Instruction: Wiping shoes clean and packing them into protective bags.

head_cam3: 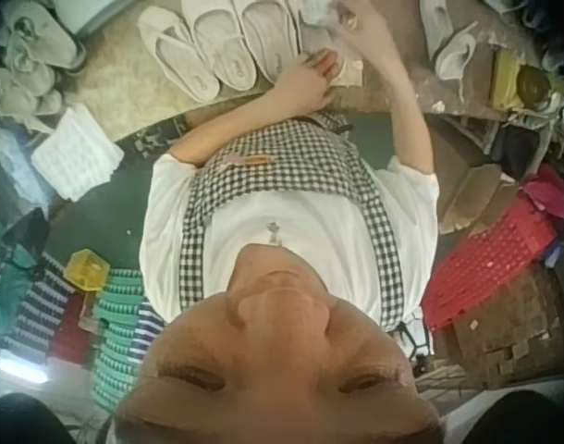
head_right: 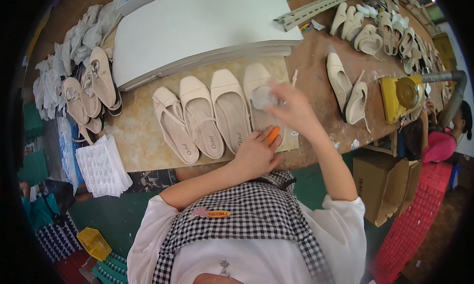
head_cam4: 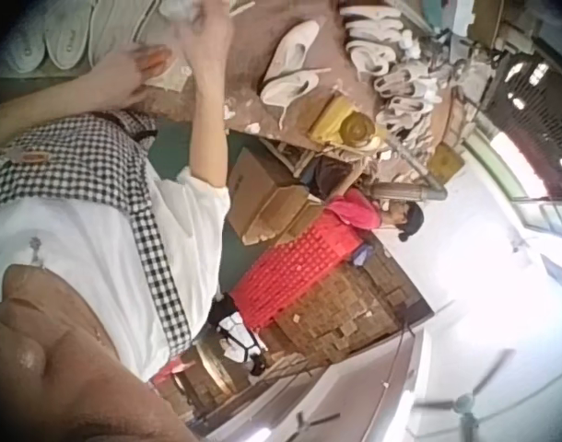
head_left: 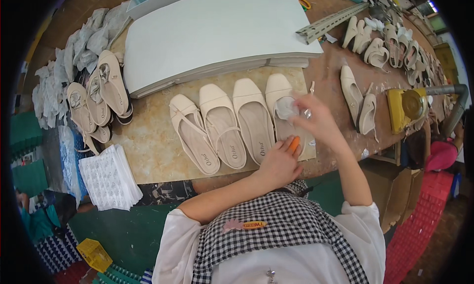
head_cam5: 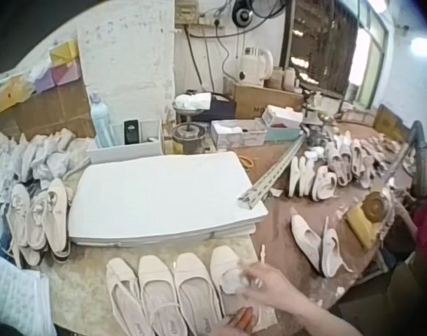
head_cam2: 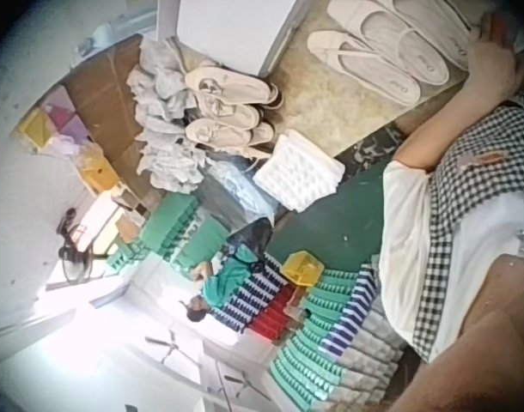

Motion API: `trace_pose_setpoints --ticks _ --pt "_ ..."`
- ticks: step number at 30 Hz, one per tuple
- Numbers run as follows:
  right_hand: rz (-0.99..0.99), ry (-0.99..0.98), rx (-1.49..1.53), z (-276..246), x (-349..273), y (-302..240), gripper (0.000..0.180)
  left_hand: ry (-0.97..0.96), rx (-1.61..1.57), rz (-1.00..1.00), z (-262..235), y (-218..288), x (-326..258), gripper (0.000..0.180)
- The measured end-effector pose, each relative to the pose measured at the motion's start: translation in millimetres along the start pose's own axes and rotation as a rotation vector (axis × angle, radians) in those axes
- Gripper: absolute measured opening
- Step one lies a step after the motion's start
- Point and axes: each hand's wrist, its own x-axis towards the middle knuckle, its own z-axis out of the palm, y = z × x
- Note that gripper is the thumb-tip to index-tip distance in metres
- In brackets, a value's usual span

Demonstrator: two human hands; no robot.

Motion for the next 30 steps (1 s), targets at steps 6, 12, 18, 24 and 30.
trace_pose_setpoints --ticks 6,12,18,24,30 --pt "0.095 0.239 -0.252 39.7 29.6 17.8 0.052 -0.577 0.010 0.113 -45.9 -26.4 49.8 0.039" --pt "0.083 0.285 -0.027 7.2 -32.5 -4.2 0.045 0.309 0.659 -0.405 -169.8 -244.0 121.4 0.061" --pt "0.149 0.554 0.833 24.8 -31.2 -57.7 0.047 0.425 0.073 -0.088 -119.1 -129.2 79.4 0.014" --pt "0.670 0.122 1.525 46.6 -53.4 -66.9 0.055 0.431 -0.265 0.173 -146.2 -28.7 32.2 0.011" --pt "-0.056 0.147 0.421 37.3 -21.4 -81.4 0.063 0.484 -0.248 -0.584 -133.2 -56.9 3.1 0.043"
